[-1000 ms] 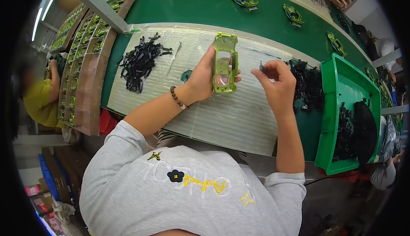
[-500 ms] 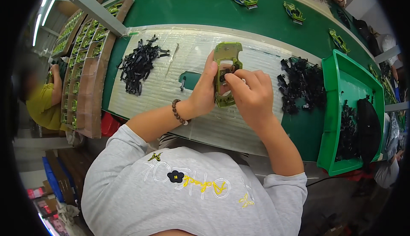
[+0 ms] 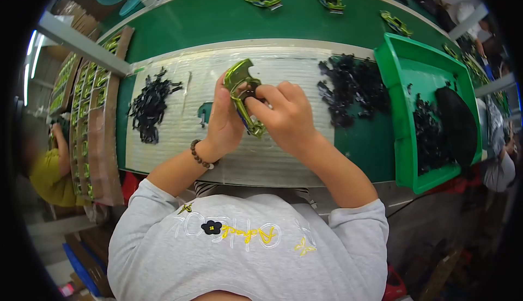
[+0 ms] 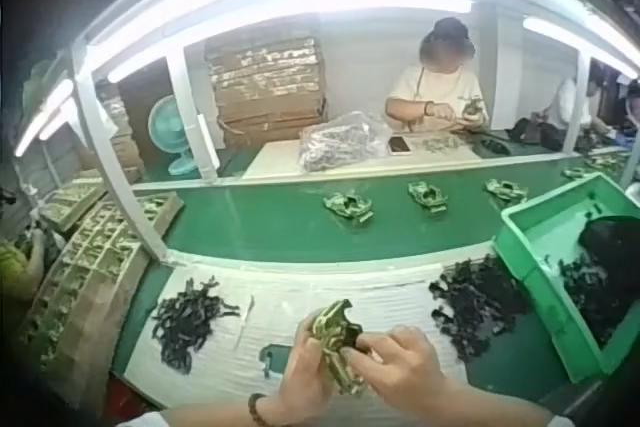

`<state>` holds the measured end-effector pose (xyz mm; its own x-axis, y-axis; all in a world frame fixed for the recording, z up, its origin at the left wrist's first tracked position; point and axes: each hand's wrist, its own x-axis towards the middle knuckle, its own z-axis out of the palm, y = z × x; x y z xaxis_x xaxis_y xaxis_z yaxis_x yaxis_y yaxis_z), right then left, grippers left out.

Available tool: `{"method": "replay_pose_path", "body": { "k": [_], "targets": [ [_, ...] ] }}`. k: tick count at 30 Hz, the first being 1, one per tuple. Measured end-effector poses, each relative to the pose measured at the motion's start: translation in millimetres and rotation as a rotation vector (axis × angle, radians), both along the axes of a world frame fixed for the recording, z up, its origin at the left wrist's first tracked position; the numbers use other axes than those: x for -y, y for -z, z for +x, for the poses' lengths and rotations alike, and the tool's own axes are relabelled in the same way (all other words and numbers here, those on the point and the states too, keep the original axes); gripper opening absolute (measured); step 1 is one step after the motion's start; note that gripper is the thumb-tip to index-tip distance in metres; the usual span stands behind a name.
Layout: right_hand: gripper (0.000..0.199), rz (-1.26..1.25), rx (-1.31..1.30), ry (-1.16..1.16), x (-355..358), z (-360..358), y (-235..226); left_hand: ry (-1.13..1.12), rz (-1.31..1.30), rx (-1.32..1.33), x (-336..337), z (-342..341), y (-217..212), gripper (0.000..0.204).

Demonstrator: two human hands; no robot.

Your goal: Assembling various plastic components of a toy car model on a production line.

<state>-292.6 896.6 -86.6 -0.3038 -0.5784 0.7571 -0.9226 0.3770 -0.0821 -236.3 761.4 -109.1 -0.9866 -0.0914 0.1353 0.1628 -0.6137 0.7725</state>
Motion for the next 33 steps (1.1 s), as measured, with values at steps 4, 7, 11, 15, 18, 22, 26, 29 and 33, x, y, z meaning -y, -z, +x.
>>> {"method": "replay_pose_path", "body": {
  "k": [4, 7, 11, 15, 18, 22, 26, 29, 33],
  "targets": [
    [0.023, -0.105, 0.08, -0.052, 7, 1, 9, 0.017, -0.108, -0.002, 5, 2, 8, 0.045],
    [0.021, -0.144, 0.129, -0.097, 7, 5, 10, 0.075, -0.03, 0.12, 1, 2, 7, 0.047],
    [0.022, -0.104, 0.09, -0.045, 5, 8, 11, -0.026, -0.11, 0.174, 0, -2, 6, 0.062],
    [0.023, -0.078, -0.011, 0.047, 7, 9, 7, -0.041, -0.028, 0.161, -1, -3, 9, 0.062],
    [0.023, -0.073, -0.064, 0.104, 10, 10, 8, -0.019, -0.022, 0.177, 1, 0, 5, 0.06],
    [0.023, -0.076, -0.116, 0.139, 11, 11, 10, 0.007, -0.004, 0.129, -2, -3, 7, 0.057],
    [0.022, -0.04, -0.105, 0.164, 17, 13, 15, -0.068, 0.031, 0.136, -7, -4, 13, 0.055],
    [0.022, 0.033, -0.12, 0.192, 20, 15, 13, -0.113, -0.021, 0.136, -7, -4, 13, 0.054],
    [0.022, -0.059, -0.14, 0.151, 17, 14, 14, -0.113, 0.026, 0.13, -16, 2, 6, 0.039]
  ]
}}
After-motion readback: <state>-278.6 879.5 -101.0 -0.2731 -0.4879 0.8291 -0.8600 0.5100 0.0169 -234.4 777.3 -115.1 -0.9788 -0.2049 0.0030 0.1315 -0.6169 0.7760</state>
